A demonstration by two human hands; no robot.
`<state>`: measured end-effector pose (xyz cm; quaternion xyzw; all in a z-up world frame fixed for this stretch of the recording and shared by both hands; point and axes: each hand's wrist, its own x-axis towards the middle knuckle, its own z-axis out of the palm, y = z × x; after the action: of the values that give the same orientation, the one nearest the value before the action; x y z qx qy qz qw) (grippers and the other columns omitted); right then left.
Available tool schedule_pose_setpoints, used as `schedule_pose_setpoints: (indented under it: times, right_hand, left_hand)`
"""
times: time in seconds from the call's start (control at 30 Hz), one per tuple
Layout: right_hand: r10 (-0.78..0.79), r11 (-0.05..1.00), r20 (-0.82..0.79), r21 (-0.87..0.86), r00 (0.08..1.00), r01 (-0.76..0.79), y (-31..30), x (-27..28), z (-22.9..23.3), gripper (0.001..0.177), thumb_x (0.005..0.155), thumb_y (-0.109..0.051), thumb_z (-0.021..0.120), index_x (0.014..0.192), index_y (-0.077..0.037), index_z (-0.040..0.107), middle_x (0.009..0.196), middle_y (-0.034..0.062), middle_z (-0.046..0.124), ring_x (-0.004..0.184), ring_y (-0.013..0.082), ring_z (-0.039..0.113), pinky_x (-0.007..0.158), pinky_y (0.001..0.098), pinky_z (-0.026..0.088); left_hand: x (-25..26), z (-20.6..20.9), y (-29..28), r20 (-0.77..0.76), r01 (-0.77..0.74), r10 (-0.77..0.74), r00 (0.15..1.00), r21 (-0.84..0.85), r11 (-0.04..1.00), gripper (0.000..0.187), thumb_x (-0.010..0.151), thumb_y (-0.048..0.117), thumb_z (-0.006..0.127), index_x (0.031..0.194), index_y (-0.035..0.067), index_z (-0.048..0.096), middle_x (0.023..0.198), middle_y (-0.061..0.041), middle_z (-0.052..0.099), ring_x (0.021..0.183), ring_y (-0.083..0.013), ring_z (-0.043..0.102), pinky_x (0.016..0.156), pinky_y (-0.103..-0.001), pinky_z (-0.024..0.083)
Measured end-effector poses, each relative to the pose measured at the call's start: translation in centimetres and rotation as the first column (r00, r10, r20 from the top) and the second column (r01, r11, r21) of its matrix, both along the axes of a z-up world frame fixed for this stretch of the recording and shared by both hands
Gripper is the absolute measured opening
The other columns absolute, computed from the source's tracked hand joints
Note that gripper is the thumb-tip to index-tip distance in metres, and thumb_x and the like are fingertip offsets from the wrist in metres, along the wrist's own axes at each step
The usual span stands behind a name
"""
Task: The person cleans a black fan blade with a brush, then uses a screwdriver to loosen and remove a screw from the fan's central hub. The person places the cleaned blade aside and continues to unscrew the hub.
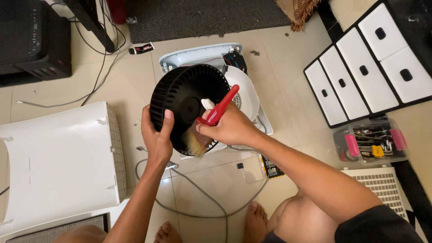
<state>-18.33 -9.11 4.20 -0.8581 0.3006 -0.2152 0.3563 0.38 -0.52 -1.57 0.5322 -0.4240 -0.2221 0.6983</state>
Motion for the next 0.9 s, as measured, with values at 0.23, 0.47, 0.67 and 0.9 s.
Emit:
schedule_pose_setpoints:
  times: [0.23, 0.47, 0.67, 0.9]
  right_hand:
    - [0.082, 0.977, -0.026, -0.194, 0.996, -0.085, 0.1, 0.7, -1.3, 0.028, 0.078, -0.026, 0.076, 0.068, -0.002, 0.067, 0.063, 0.0153, 0.064, 0.061, 0.0341, 0.063, 0.060, 0.0418, 0.051]
    - [-0.002, 0.967, 0.055, -0.252, 0.998, 0.016, -0.8, 0.0, -1.6, 0.022, 0.079, -0.027, 0.076, 0.074, -0.006, 0.071, 0.066, 0.0141, 0.066, 0.067, 0.0309, 0.069, 0.057, 0.0412, 0.053]
    - [0.101, 0.981, -0.149, -0.152, 0.984, -0.124, 0.4, 1.1, -1.9, 0.022, 0.077, -0.026, 0.076, 0.074, -0.005, 0.069, 0.064, 0.0122, 0.067, 0.061, 0.0328, 0.066, 0.057, 0.0428, 0.052]
    - [0.026, 0.959, -0.022, -0.283, 0.999, -0.031, -0.1, 0.1, -0.4, 0.018, 0.077, -0.023, 0.073, 0.075, -0.006, 0.072, 0.065, 0.0118, 0.067, 0.060, 0.0337, 0.066, 0.057, 0.0421, 0.054]
  left_hand:
    - [-1.3, 1.5, 1.0, 0.216, 0.035, -0.040, 0.976, 0.026, 0.999, 0.051, 0.094, 0.033, 0.075, 0.127, -0.002, 0.056, 0.107, -0.009, 0.071, 0.099, -0.0154, 0.066, 0.091, -0.031, 0.053]
    - [-1.0, 2.8, 0.9, 0.214, -0.064, 0.054, 0.975, 0.043, 0.997, 0.052, 0.093, 0.033, 0.077, 0.127, -0.002, 0.058, 0.104, -0.010, 0.073, 0.094, -0.0159, 0.068, 0.088, -0.030, 0.055]
    - [-1.8, 3.2, 1.4, 0.238, -0.064, 0.031, 0.971, 0.135, 0.989, 0.054, 0.089, 0.035, 0.078, 0.124, -0.002, 0.059, 0.098, -0.010, 0.074, 0.088, -0.0171, 0.070, 0.083, -0.031, 0.056]
    - [-1.2, 4.0, 1.6, 0.235, -0.111, 0.082, 0.968, 0.111, 0.988, 0.055, 0.092, 0.036, 0.076, 0.126, -0.002, 0.058, 0.103, -0.012, 0.074, 0.094, -0.0188, 0.071, 0.088, -0.032, 0.056]
